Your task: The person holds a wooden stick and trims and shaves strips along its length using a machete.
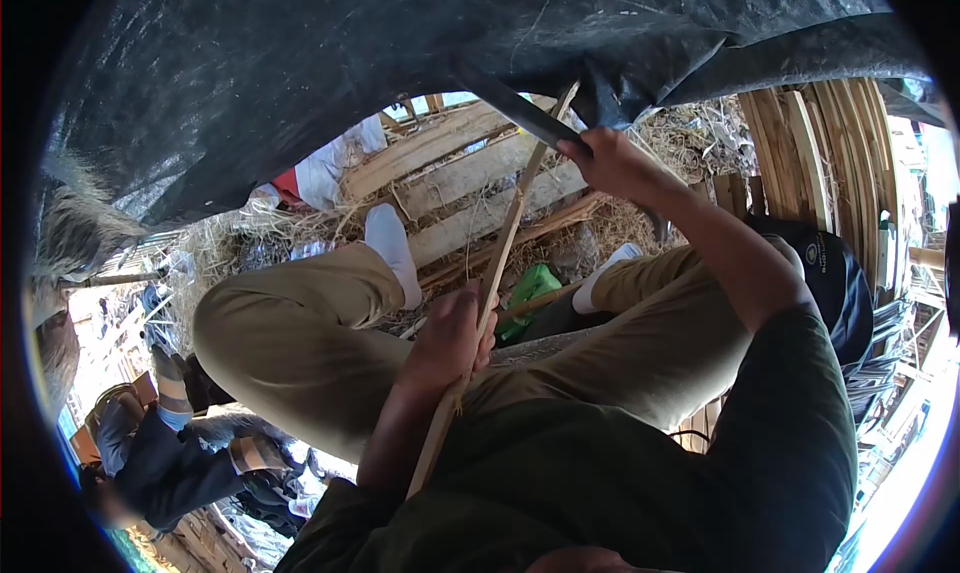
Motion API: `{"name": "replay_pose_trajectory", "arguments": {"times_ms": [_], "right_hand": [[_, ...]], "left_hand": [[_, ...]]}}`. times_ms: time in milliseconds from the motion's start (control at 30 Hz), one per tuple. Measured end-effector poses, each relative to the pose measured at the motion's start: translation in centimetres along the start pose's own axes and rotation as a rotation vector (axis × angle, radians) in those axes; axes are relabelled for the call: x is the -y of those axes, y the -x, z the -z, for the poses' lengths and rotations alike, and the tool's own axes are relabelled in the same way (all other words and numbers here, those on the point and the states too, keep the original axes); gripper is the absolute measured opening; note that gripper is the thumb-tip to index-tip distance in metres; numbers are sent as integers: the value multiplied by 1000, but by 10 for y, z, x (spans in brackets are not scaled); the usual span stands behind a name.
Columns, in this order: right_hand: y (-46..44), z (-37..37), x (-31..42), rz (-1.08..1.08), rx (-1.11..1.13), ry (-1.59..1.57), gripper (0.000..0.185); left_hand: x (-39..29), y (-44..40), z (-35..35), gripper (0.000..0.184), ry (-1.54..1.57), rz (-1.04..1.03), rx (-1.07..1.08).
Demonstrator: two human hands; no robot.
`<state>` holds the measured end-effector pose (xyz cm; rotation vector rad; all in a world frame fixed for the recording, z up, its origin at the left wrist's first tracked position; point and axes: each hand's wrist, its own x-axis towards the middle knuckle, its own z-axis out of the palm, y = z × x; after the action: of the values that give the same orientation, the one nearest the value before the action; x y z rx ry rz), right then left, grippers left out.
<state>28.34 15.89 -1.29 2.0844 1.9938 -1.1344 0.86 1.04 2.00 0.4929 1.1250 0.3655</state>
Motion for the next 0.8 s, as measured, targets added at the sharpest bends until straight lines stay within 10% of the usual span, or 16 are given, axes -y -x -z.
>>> {"name": "replay_pose_trajectory", "arguments": {"times_ms": [200, 333, 467, 533, 700, 800], "right_hand": [[28, -22, 29, 186, 210, 12, 54], [-3, -4, -9, 15, -37, -98, 55], [38, -62, 17, 576, -240, -6, 52], [33, -32, 33, 237, 168, -113, 49], [17, -39, -5, 423, -283, 259, 46], [47, -41, 34, 271, 11, -43, 45]], "left_hand": [[-3, -2, 5, 34, 52, 62, 18], [-4, -4, 0, 30, 86, 27, 11], [-12, -7, 0, 28, 142, 64, 64], [-9, -6, 4, 28, 155, 131, 58], [-12, -6, 0, 25, 141, 77, 51], [-12, -9, 1, 21, 196, 115, 58]]}}
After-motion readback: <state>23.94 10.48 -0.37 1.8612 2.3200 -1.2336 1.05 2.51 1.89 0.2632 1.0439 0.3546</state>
